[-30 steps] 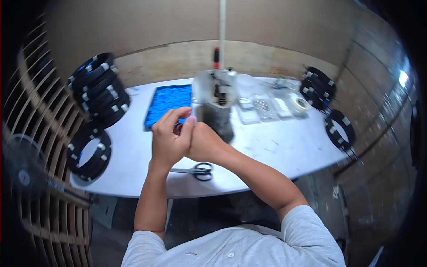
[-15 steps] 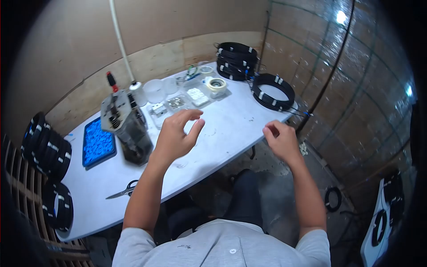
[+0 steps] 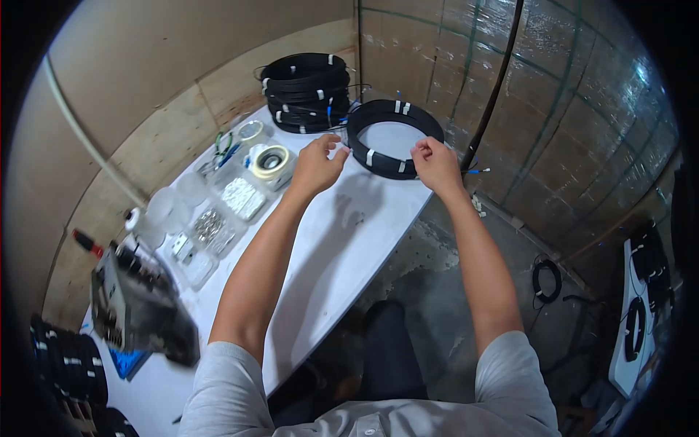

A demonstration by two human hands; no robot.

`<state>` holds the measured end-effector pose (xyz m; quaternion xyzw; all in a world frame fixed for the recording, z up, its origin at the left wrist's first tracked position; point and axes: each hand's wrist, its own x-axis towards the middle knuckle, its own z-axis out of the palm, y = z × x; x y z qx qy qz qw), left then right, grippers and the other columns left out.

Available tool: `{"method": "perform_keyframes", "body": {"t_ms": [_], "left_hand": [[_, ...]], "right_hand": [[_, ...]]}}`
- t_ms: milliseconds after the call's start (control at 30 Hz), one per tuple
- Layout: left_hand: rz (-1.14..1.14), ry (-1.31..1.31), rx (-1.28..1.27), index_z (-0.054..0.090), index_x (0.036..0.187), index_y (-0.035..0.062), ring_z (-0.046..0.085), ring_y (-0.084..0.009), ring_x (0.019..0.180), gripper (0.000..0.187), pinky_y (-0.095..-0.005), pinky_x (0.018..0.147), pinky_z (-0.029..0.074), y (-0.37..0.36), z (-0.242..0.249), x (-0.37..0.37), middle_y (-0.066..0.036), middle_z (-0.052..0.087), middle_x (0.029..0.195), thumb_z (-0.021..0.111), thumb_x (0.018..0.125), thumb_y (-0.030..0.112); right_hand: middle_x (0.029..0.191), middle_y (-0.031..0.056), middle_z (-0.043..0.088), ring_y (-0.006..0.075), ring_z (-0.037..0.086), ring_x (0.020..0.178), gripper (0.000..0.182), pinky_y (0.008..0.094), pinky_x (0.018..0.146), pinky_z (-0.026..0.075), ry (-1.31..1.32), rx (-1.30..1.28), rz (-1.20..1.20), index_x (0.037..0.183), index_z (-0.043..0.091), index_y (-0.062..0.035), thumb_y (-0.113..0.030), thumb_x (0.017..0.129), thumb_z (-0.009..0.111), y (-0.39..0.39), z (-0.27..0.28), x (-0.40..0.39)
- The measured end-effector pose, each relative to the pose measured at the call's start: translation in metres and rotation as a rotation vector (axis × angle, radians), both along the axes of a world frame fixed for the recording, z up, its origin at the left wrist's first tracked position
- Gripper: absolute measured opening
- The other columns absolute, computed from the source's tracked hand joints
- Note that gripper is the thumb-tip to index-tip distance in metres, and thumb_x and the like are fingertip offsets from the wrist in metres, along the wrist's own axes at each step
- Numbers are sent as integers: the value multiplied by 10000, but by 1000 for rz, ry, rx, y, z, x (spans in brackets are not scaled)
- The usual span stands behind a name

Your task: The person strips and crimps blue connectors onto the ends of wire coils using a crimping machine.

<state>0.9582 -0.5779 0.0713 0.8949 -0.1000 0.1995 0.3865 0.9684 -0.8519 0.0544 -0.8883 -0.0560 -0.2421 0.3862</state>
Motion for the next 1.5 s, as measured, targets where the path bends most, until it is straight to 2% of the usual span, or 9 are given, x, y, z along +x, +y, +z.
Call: {"method": "perform_keyframes", "body": {"t_ms": [100,200,267,300,433,533,700,900,1500], "left_hand": [[69,126,-74,620,1341,54,657,-377,1135,535,-434,993,519,-19,-13,57,-231,656,1267,727,911,354],[146,258,-162,496,1464,90,546,-420,1271,716,-454,1079,452,-37,-35,93,-259,505,1394,765,871,387],[366,123,-155,484,1479,108,530,-414,1271,782,-436,1087,440,-55,-43,98,-271,469,1382,807,831,404],[387,231,-188,384,1536,137,428,-454,1357,893,-464,1133,385,-62,-39,99,-277,351,1474,827,807,402],[576,491,-274,231,1570,152,394,-464,1376,1022,-477,1135,387,-88,-32,105,-270,229,1537,856,788,362],[588,538,-461,219,1563,159,459,-463,1340,1013,-586,1117,368,-101,-49,115,-265,234,1554,834,791,388],[680,681,-582,227,1558,103,492,-470,1325,952,-502,1118,427,-124,-52,131,-278,327,1514,808,817,237],[697,649,-327,360,1484,43,558,-462,1245,690,-481,1071,470,-122,-60,129,-271,491,1355,592,837,-20],[723,665,-244,387,1482,18,575,-448,1224,692,-462,1051,487,-125,-57,126,-244,527,1330,585,823,-51]], "right_hand": [[987,174,731,340,711,952,238,444,865,556,-45,-65,-36,1027,710,-37,-233,893,704,-10,1,56],[983,169,736,307,724,921,250,406,835,571,-130,-111,-87,1056,713,-31,-223,896,735,-20,0,97],[1062,179,716,326,702,1000,292,426,883,557,-48,-85,-108,1101,704,-45,-242,889,742,-28,3,112],[1102,181,698,355,671,1071,310,448,916,540,23,-96,-148,1137,694,-63,-246,889,727,-31,7,117],[1262,211,621,417,596,1213,473,475,1012,504,232,-166,-266,1316,618,-86,-261,887,708,-48,4,145],[1319,244,585,425,583,1236,555,471,1055,488,354,-159,-316,1380,566,-48,-262,887,701,-56,-14,155],[1363,271,547,432,542,1288,562,482,1090,463,579,-65,-271,1401,523,-15,-222,899,668,-62,-35,169],[1420,222,494,446,478,1326,535,528,1092,447,656,-62,-326,1410,489,-69,-136,900,638,-56,-45,172],[1404,225,489,448,495,1302,564,496,1090,473,735,-112,-343,1368,473,-58,-47,838,666,-51,-36,167]]}}
